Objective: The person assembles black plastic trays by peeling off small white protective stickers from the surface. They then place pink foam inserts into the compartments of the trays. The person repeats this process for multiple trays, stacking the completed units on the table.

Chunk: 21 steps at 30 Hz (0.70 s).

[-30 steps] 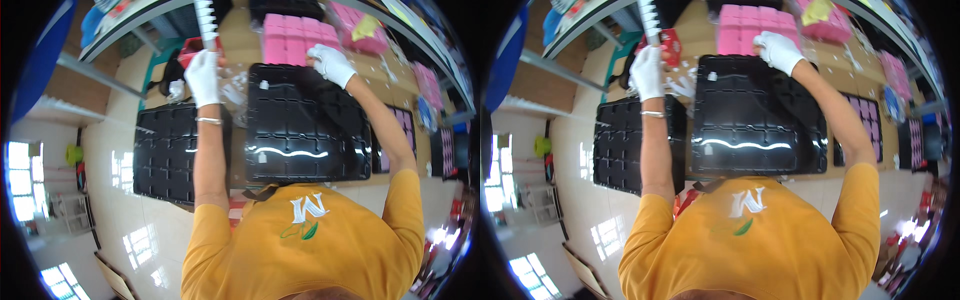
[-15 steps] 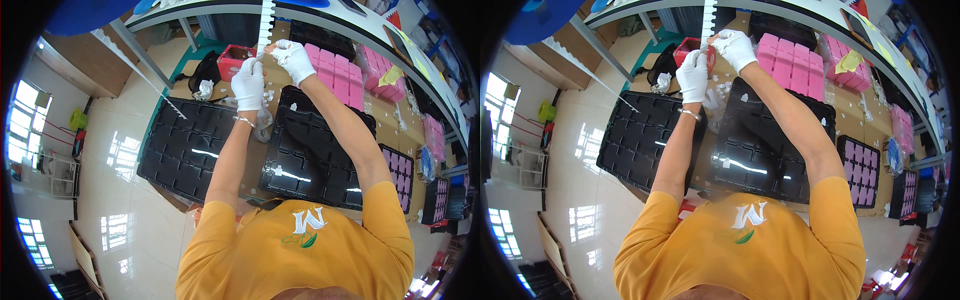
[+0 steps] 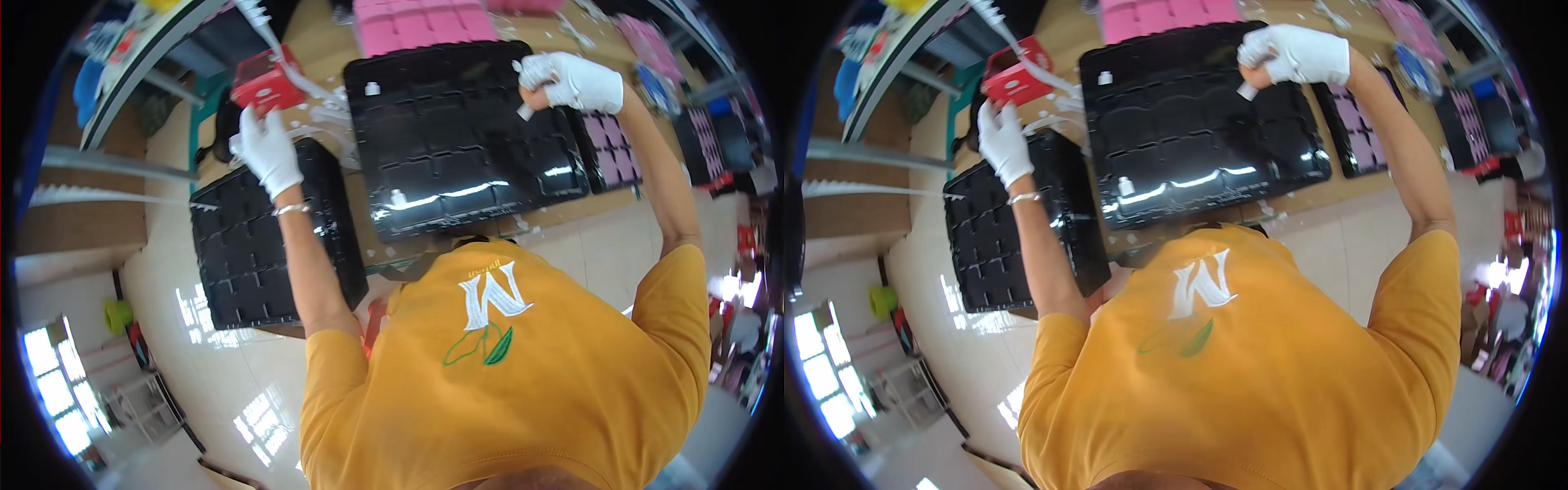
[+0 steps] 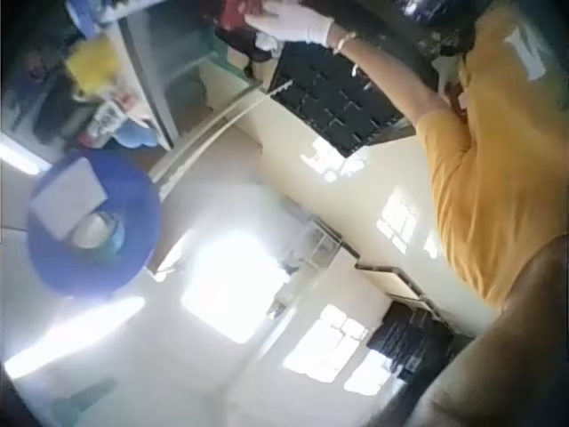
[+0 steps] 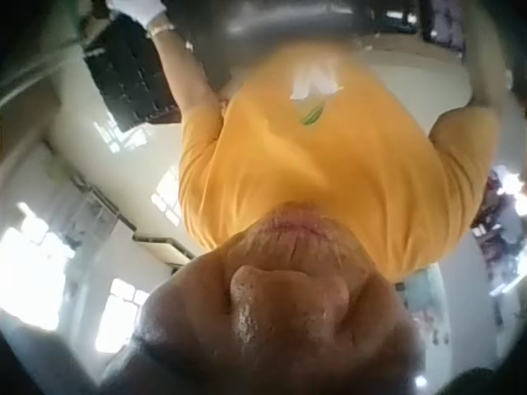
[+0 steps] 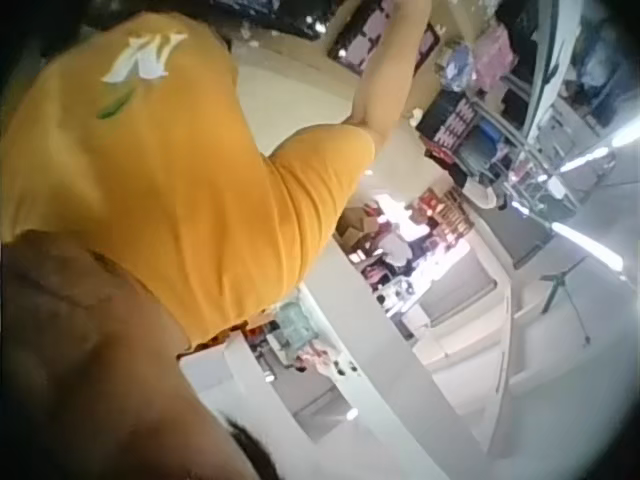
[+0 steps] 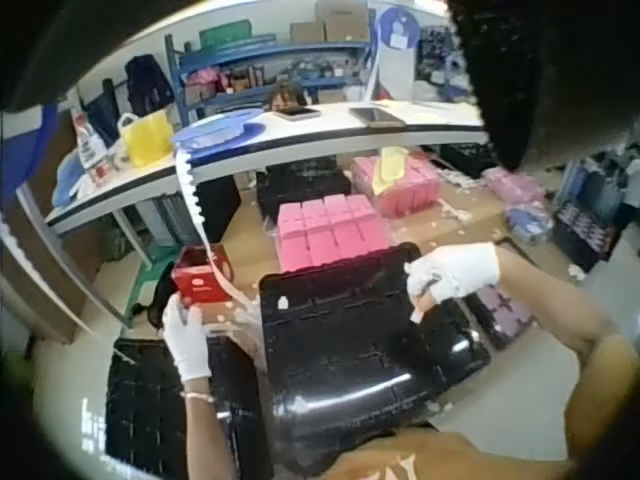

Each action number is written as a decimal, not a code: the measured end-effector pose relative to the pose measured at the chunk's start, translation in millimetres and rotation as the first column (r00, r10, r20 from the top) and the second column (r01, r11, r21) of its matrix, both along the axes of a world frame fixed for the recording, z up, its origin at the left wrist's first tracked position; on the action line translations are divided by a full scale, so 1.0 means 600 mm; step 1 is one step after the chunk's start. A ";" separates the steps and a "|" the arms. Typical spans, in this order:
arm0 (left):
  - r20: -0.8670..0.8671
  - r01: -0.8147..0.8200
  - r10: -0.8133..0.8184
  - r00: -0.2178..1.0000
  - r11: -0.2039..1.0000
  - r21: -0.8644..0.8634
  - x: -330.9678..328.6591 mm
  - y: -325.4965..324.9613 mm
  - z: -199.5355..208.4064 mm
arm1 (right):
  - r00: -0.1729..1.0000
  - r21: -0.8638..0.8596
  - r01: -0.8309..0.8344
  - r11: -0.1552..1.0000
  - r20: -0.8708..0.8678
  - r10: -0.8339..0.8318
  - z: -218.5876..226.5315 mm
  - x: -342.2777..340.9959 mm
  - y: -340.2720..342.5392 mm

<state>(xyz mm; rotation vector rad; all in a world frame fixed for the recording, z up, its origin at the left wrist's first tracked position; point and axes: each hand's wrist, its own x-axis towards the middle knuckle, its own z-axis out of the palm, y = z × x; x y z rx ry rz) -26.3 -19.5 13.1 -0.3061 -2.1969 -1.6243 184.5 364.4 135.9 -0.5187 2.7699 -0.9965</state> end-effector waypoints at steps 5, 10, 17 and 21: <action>0.027 0.061 -0.058 0.998 0.993 -0.105 0.045 -0.026 -0.012 | 0.969 0.404 0.050 0.914 0.203 -0.143 -0.049 0.105 0.033; 0.039 0.081 -0.076 0.996 0.984 -0.159 0.117 -0.019 0.011 | 0.968 0.677 0.047 0.735 0.151 -0.200 -0.115 0.124 0.000; -0.109 -0.061 0.004 0.994 0.851 -0.522 0.276 -0.012 0.027 | 0.957 0.634 0.284 0.719 -0.232 -0.173 -0.123 0.194 0.014; 0.097 -0.010 0.060 0.993 0.892 -0.453 0.347 -0.004 -0.002 | 0.906 0.397 0.409 0.822 -0.281 -0.315 -0.153 0.198 0.010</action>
